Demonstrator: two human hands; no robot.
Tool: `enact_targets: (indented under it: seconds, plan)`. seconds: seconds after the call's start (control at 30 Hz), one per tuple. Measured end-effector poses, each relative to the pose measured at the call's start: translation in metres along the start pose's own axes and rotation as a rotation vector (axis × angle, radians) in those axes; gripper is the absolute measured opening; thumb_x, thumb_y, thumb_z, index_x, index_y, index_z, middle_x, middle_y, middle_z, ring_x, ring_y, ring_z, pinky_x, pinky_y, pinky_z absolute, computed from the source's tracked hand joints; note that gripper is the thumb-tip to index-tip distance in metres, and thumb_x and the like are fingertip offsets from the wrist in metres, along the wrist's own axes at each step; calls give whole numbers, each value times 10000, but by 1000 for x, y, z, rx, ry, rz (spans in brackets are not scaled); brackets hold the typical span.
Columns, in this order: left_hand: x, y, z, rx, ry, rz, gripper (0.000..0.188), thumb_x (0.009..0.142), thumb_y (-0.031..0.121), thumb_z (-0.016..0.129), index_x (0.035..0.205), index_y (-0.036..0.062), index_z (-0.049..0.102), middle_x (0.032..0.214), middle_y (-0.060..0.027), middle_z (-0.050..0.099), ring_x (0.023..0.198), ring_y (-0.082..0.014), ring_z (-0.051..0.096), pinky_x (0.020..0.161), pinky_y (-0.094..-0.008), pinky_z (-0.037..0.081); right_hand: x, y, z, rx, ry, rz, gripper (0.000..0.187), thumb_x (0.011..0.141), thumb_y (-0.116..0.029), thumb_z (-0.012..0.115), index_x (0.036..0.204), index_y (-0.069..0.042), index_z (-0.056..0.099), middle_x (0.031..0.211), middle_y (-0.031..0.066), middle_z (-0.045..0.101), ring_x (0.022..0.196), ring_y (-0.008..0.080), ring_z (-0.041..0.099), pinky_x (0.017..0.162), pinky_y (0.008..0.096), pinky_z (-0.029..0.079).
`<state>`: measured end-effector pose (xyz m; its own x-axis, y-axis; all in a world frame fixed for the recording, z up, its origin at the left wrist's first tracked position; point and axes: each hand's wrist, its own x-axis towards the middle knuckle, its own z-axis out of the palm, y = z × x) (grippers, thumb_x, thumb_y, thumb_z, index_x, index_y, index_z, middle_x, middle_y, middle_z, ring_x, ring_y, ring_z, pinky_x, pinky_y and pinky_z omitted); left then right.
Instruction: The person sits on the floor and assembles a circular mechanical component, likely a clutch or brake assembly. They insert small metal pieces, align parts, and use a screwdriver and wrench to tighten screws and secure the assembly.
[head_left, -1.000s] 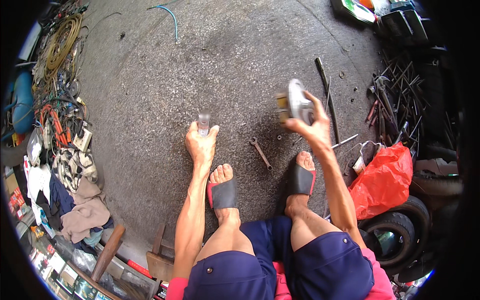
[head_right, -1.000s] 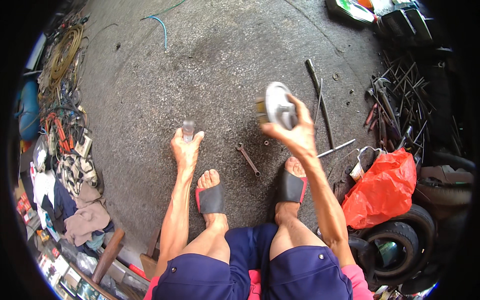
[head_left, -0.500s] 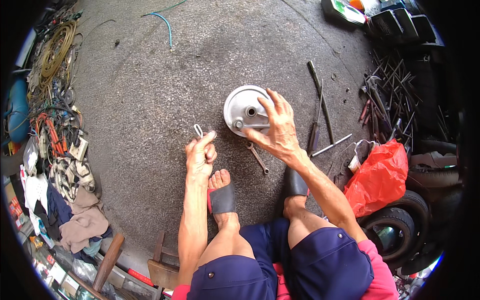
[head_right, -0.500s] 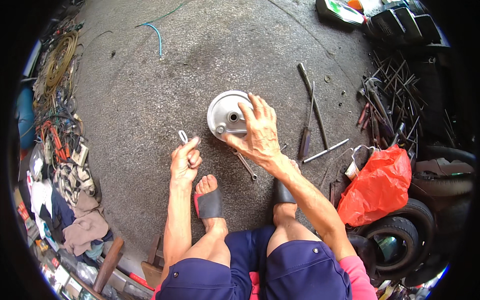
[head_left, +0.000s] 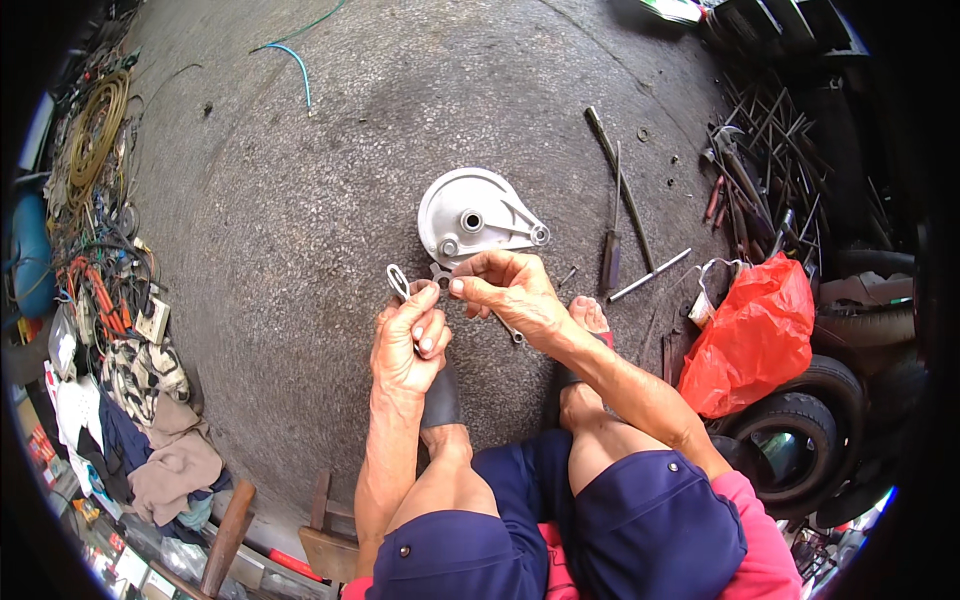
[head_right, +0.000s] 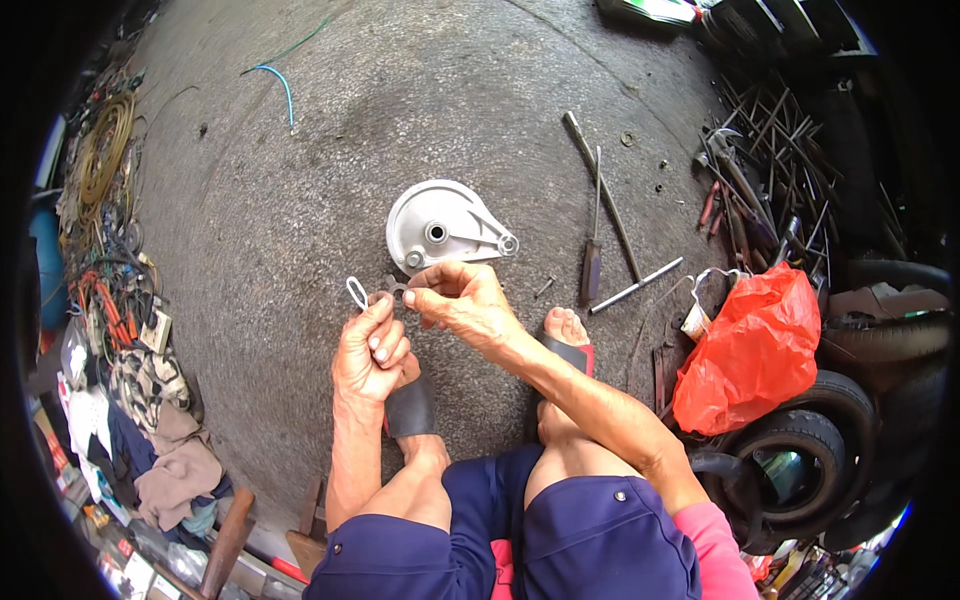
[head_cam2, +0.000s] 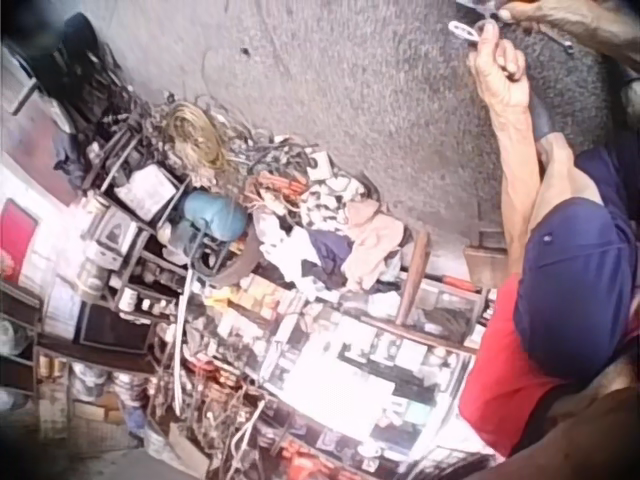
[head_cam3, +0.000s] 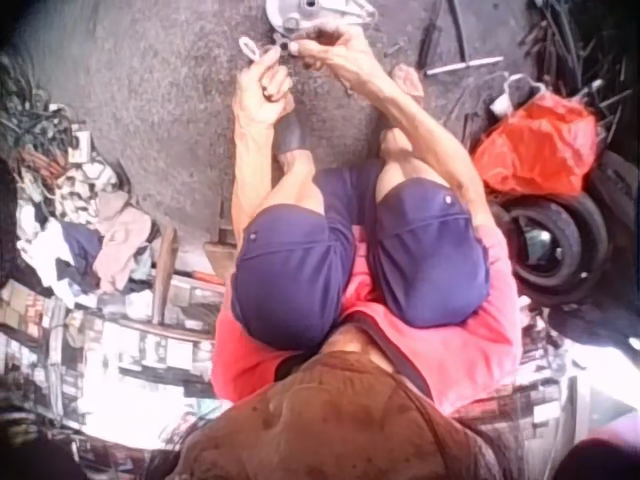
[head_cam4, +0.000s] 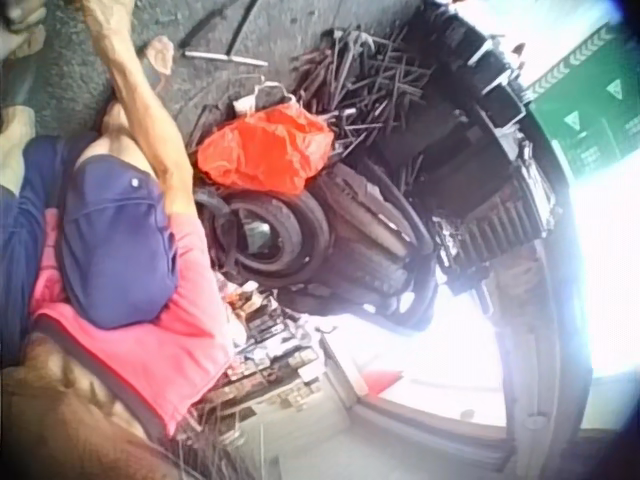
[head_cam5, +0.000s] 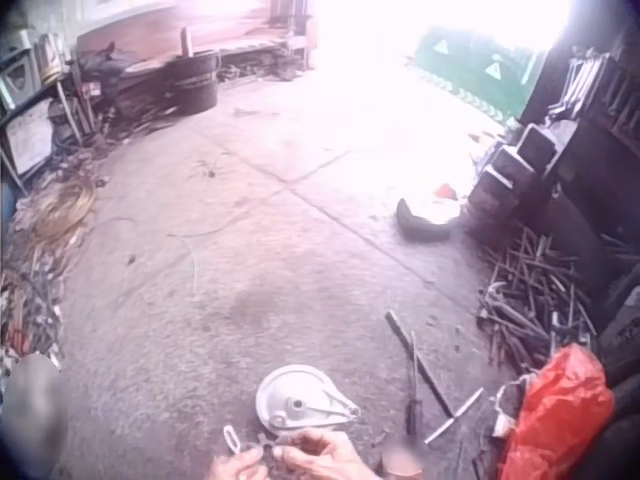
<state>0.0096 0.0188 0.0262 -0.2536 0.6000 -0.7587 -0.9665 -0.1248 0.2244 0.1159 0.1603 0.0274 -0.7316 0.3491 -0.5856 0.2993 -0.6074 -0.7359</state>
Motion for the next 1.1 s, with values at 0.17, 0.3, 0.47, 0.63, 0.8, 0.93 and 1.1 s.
enact_targets:
  seconds: [0.17, 0.3, 0.47, 0.63, 0.8, 0.93, 1.1]
  plan:
    - [-4, -10, 6, 185, 115, 38, 77, 951, 100, 650, 983, 39, 616, 543, 57, 396, 404, -64, 391, 374, -220, 276, 0, 1, -10, -141, -31, -32, 119, 884, -90, 700, 956, 5, 695, 777, 12, 672, 653, 46, 577, 562, 212, 454]
    - [6, -7, 3, 280, 107, 67, 89, 924, 103, 685, 952, 39, 629, 545, 63, 404, 403, -62, 400, 379, -215, 279, 11, -13, -16, -569, -49, -140, 183, 817, -130, 654, 925, 8, 709, 746, 82, 670, 672, 132, 619, 611, 296, 489]
    - [21, -2, 9, 422, 174, 174, 142, 861, 95, 741, 925, 36, 629, 560, 57, 433, 409, -60, 409, 386, -219, 289, 36, -21, -18, -787, -19, -370, 255, 879, -212, 700, 1036, -11, 714, 820, 99, 697, 695, 151, 634, 621, 313, 510]
    - [46, 9, 1, 403, 208, 215, 143, 854, 93, 740, 921, 43, 623, 555, 59, 421, 418, -61, 404, 388, -225, 275, 44, -10, -20, -862, 130, -431, 248, 875, -188, 710, 1053, -15, 715, 871, 118, 718, 693, 189, 674, 642, 327, 546]
    - [58, 15, -10, 496, 113, 138, 111, 867, 80, 718, 910, 55, 619, 550, 62, 438, 398, -56, 424, 369, -210, 279, 36, 3, -19, -928, 112, -442, 268, 815, -165, 716, 1052, -39, 723, 870, 146, 704, 781, 301, 697, 711, 411, 543]
    - [59, 21, -5, 627, 118, 160, 113, 856, 99, 715, 886, 62, 614, 552, 67, 440, 396, -50, 426, 365, -202, 275, 41, 13, -20, -903, 150, -475, 278, 800, -170, 732, 1052, -50, 723, 858, 134, 701, 792, 299, 698, 707, 407, 541]
    - [61, 23, -10, 643, 127, 149, 126, 847, 113, 720, 901, 61, 619, 558, 64, 447, 404, -52, 431, 368, -201, 275, 42, 10, -15, -955, 127, -480, 252, 794, -165, 729, 1015, -45, 718, 864, 126, 703, 804, 302, 697, 712, 406, 542]
